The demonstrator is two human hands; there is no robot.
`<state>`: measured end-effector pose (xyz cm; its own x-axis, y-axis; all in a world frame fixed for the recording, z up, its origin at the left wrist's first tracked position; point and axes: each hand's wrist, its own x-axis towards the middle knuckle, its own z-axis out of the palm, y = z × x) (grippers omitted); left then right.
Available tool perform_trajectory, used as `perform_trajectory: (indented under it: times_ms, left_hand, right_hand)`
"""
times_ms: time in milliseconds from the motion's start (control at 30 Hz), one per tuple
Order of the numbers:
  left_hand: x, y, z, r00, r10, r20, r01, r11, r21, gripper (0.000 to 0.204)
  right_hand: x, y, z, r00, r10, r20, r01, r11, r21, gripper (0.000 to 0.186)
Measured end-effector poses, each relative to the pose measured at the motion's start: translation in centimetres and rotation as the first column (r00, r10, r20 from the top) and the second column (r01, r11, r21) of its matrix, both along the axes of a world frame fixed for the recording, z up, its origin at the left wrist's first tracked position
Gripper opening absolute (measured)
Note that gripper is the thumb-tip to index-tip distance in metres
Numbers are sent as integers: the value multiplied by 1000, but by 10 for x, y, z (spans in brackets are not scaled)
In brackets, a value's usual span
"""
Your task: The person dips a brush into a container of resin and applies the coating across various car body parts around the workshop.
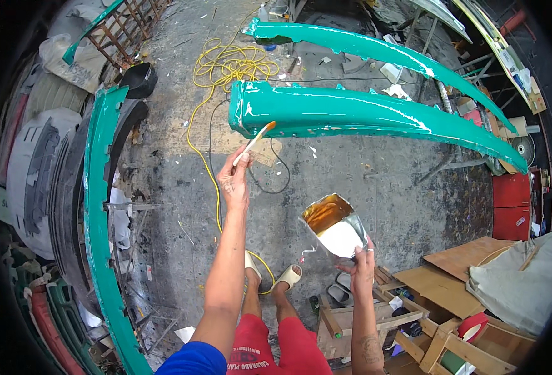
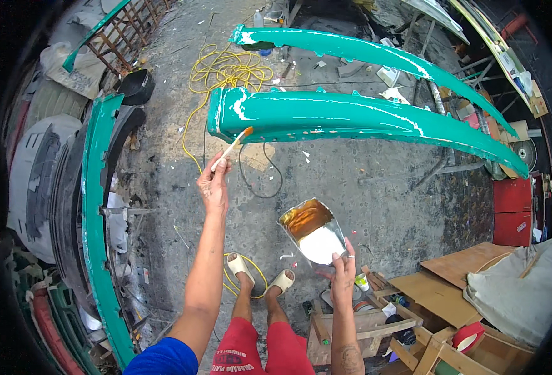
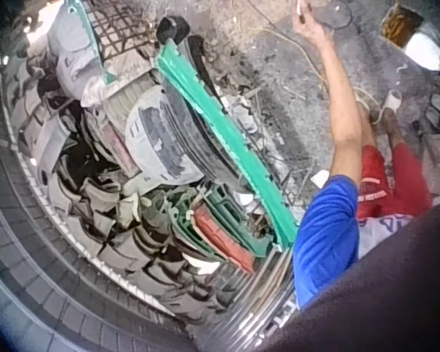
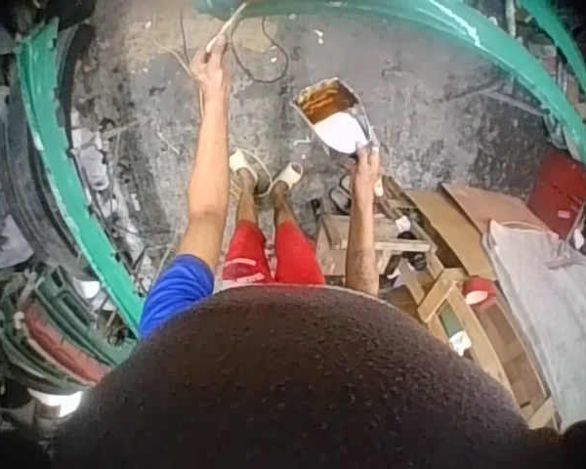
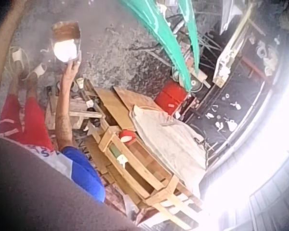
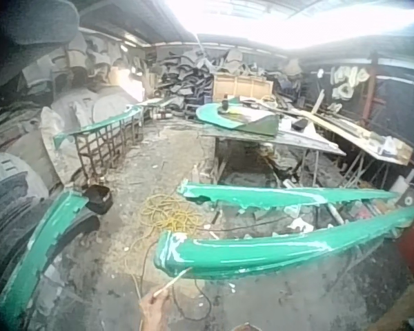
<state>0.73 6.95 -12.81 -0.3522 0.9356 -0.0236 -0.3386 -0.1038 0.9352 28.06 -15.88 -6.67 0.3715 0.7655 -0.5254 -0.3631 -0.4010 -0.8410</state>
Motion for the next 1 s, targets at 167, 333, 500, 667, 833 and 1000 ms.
perform_trajectory:
  times_ms: [167, 333, 500, 667, 833, 1000]
  left_hand:
    - [-4, -6, -6, 994, 108, -12, -108, 993, 41, 26]
    - [-3, -14, -11, 973, 229, 4, -229, 971, 64, 27]
    - [4, -38, -7, 961, 273, 37, -274, 961, 27, 29]
    - [2, -38, 2, 968, 251, 23, -251, 968, -29, 29]
    - [7, -23, 18, 974, 129, -187, -136, 990, -26, 25]
    - [10, 5, 39, 955, 144, -259, -144, 989, 17, 23]
  right_hand:
    - [-5, -14, -5, 997, 79, 22, -78, 997, -28, 58]
    - [-8, -19, -8, 996, 78, -29, -79, 997, -11, 59]
    - [-7, -22, -7, 998, 32, -55, -32, 999, -8, 63]
    - [-5, -24, -5, 996, 58, -63, -59, 998, -16, 62]
    - [-1, -31, -10, 996, 49, -79, -50, 999, -10, 61]
    - [-1, -34, -9, 996, 72, -56, -72, 997, -3, 59]
